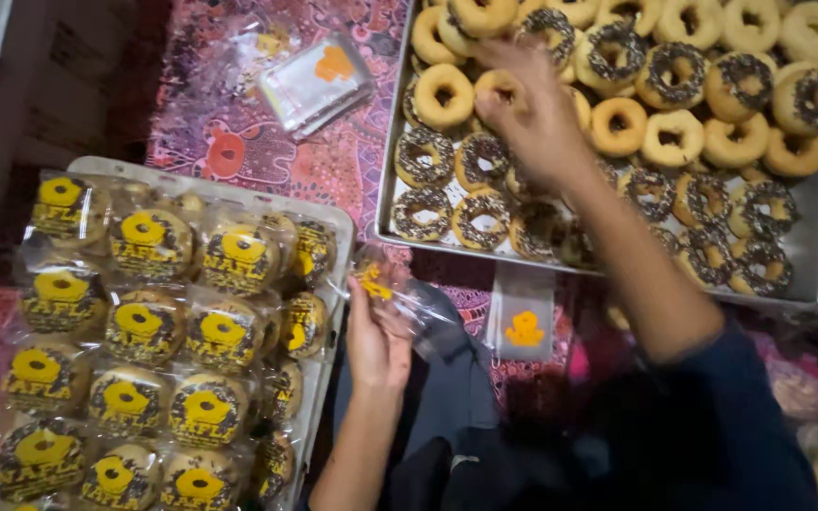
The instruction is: The person sits on the floor and repeatedly picks doughnuts from a metal tray, places them into clear plastic bags, and sets the filled bags into a crate. The doughnuts include plain and chocolate-sprinkled varieties.
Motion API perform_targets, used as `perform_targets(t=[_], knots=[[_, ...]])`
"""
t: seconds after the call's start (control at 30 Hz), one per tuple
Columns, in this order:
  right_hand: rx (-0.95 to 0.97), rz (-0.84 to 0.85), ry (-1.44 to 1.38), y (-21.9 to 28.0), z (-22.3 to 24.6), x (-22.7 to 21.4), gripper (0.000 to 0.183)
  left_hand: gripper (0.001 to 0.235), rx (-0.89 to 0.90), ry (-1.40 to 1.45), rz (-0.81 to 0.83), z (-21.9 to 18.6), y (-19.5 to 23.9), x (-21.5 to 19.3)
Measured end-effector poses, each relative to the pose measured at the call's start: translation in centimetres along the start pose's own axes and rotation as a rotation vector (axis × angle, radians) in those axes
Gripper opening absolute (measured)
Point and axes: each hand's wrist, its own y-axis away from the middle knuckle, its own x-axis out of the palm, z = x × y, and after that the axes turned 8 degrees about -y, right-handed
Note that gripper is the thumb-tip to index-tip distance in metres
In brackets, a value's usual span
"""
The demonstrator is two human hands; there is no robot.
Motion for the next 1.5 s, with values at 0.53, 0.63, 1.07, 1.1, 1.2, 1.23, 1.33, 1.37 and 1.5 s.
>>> perform_targets(t=[0.53,0.63,1.07,1.1,1.2,1.23,1.33,1.37,1.5], knots=[[0.71,-0.364,-1.556,21.8,-2.4,0.5,0.038,0.053,-0.216,0.091,0.379,-1.3,0.9,5.7],[0.753,-0.337,-1.668,30.8,-4.0,4.8,0.061,0.054,-0.231,-0.027,0.49,0.2,3.4,7.2],[0.358,-0.476,-0.939,32.6,5.6,0.6,0.057,0.04,-0.33,-0.181,0.489,9.8,11.5,7.2],[0.281,-0.474,-0.842,32.5,5.6,0.2,0.057,0.041,-0.365,-0.156,0.514,10.1,11.3,6.9],[-0.193,-0.457,0.046,31.8,6.3,-1.7,0.037,0.048,-0.452,-0.262,0.576,9.7,10.9,6.3],[-0.366,-0.421,0.445,32.2,7.0,-2.4,0.027,0.048,-0.256,-0.417,0.625,9.7,11.4,5.7],[0.08,-0.314,0.195,32.7,8.5,-3.9,0.011,0.048,0.361,-0.864,0.766,9.3,12.8,4.5],[0.164,-0.314,0.167,32.7,8.9,-4.3,0.012,0.049,0.582,-1.002,0.806,9.0,13.1,4.5],[-0.034,-0.314,0.306,33.7,9.8,-5.1,0.023,0.033,-0.017,-0.65,0.719,8.3,14.6,5.4]])
